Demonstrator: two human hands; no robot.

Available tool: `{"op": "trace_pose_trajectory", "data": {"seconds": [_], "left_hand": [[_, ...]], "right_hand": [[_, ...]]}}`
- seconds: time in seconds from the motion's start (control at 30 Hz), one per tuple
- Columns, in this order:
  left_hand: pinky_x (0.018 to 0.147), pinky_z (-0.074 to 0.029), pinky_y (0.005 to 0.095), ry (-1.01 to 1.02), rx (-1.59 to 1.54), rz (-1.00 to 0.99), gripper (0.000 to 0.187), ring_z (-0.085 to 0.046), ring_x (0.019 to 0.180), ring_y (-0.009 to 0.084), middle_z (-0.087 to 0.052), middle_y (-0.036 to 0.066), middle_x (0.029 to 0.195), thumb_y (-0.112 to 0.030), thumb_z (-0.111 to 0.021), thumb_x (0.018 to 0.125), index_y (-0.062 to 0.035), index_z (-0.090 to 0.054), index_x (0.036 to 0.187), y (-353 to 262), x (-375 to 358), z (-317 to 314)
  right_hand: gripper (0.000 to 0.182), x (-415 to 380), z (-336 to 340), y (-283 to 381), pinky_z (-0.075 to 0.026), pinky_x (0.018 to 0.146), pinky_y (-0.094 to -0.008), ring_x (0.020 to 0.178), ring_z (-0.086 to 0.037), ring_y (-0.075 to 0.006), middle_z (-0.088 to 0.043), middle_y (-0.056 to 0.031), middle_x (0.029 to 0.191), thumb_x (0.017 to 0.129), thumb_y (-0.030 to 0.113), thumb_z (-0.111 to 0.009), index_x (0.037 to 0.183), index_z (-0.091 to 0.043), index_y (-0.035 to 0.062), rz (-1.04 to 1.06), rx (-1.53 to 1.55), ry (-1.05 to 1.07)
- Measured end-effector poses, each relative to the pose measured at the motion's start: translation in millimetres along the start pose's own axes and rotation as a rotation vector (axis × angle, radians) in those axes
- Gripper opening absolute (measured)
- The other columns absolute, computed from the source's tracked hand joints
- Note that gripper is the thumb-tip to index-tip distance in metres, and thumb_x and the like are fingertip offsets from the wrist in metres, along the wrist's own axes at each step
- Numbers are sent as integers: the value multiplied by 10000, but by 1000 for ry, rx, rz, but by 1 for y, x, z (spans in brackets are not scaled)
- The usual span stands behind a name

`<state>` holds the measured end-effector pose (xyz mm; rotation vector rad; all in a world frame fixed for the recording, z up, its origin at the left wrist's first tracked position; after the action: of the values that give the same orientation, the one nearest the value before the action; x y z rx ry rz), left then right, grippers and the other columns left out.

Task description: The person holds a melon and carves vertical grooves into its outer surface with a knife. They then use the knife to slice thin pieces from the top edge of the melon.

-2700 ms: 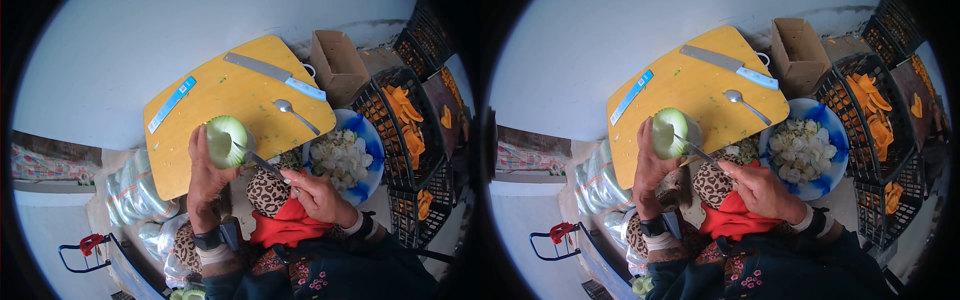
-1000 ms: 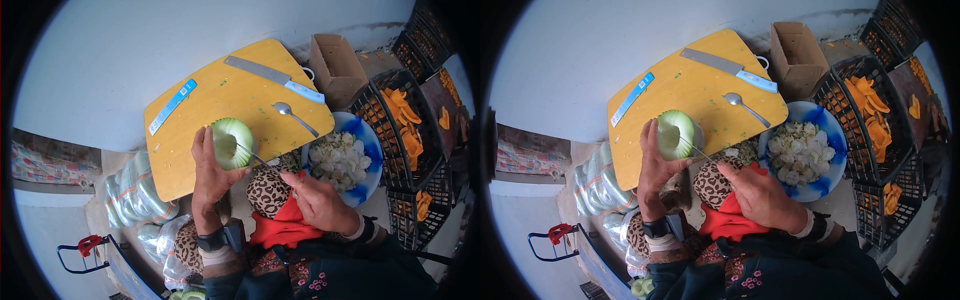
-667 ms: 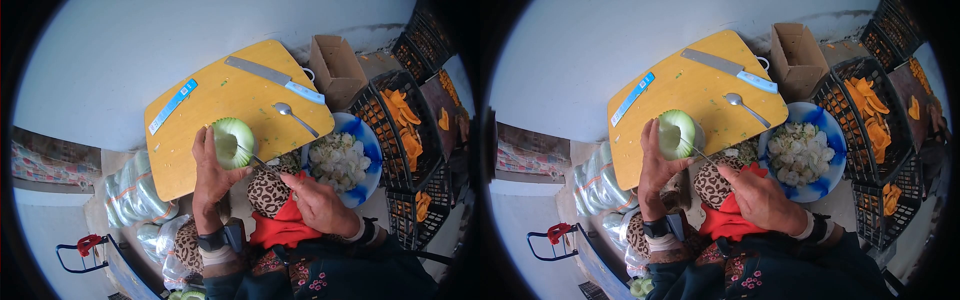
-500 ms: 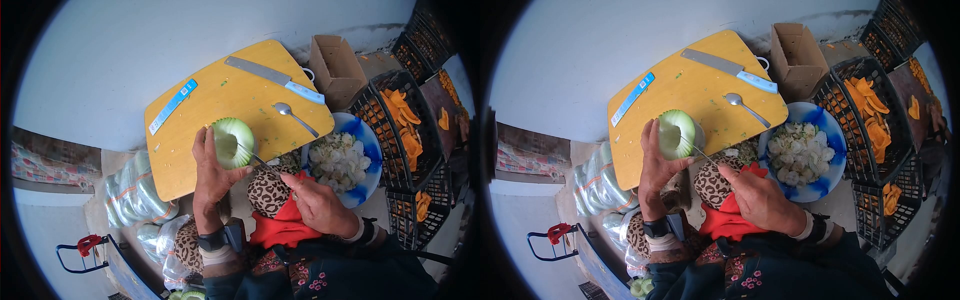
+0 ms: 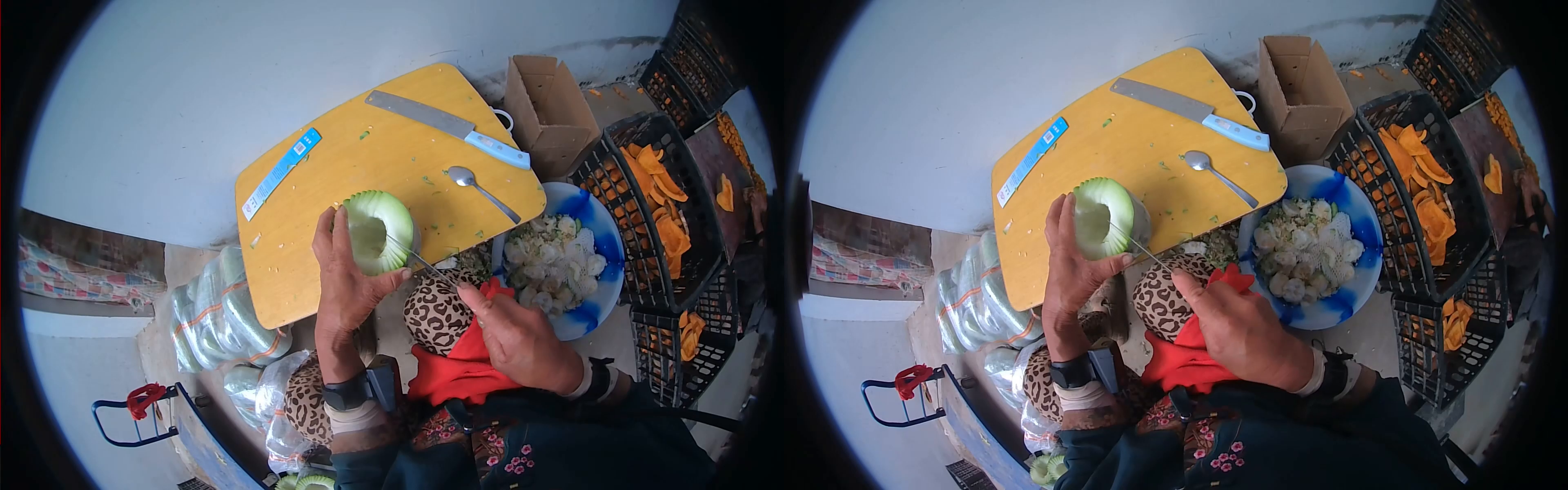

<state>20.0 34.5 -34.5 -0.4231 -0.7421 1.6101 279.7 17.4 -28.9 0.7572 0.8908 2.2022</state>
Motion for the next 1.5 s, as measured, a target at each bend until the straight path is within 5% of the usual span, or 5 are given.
{"op": "trace_pose_trajectory", "data": {"seconds": [0.67,0.9,1.1,1.33,1.5], "left_hand": [[1172,-315,468,-18,-53,-38,1271,-266,1421,435,-237,262,1526,-392,-953,552,54,-257,1517,1,-1,-1],[1174,-312,468,6,-36,-20,1270,-264,1424,433,-235,254,1530,-443,-946,545,37,-277,1512,2,-1,1],[1171,-325,461,-6,-73,12,1271,-275,1424,425,-226,252,1535,-432,-953,536,43,-285,1508,3,-1,1],[1174,-328,451,12,-83,23,1239,-286,1423,414,-220,246,1540,-375,-950,559,56,-280,1508,3,0,3],[1169,-338,451,9,-90,30,1251,-291,1424,408,-221,249,1537,-388,-951,558,49,-275,1514,2,0,2]], "right_hand": [[606,17,-21,-17,-558,674,-413,793,-669,-379,-635,-223,952,861,-71,-551,1453,-436,-19,123,156,-75],[400,19,-7,-44,-505,682,-245,724,-562,-75,-607,-27,859,999,20,-511,1399,-530,12,-232,832,159],[426,-5,4,-59,-456,645,-216,764,-575,-69,-610,-32,872,1006,7,-482,1431,-507,26,-267,1027,228],[493,10,6,-48,-553,760,-320,787,-676,-226,-653,-141,890,926,-55,-544,1414,-496,-6,-184,382,-176],[494,15,-7,-23,-564,804,-379,973,-693,-361,-668,-241,1126,900,-84,-532,1390,-498,-34,-116,172,-51]]}}
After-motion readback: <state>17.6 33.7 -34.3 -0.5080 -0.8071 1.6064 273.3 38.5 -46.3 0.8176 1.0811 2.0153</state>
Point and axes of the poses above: each hand's wrist, its own x-axis towards the middle knuckle, its own z-axis out of the back of the hand, y = z × x, the point moved 3 cm from there along x, towards the middle knuckle
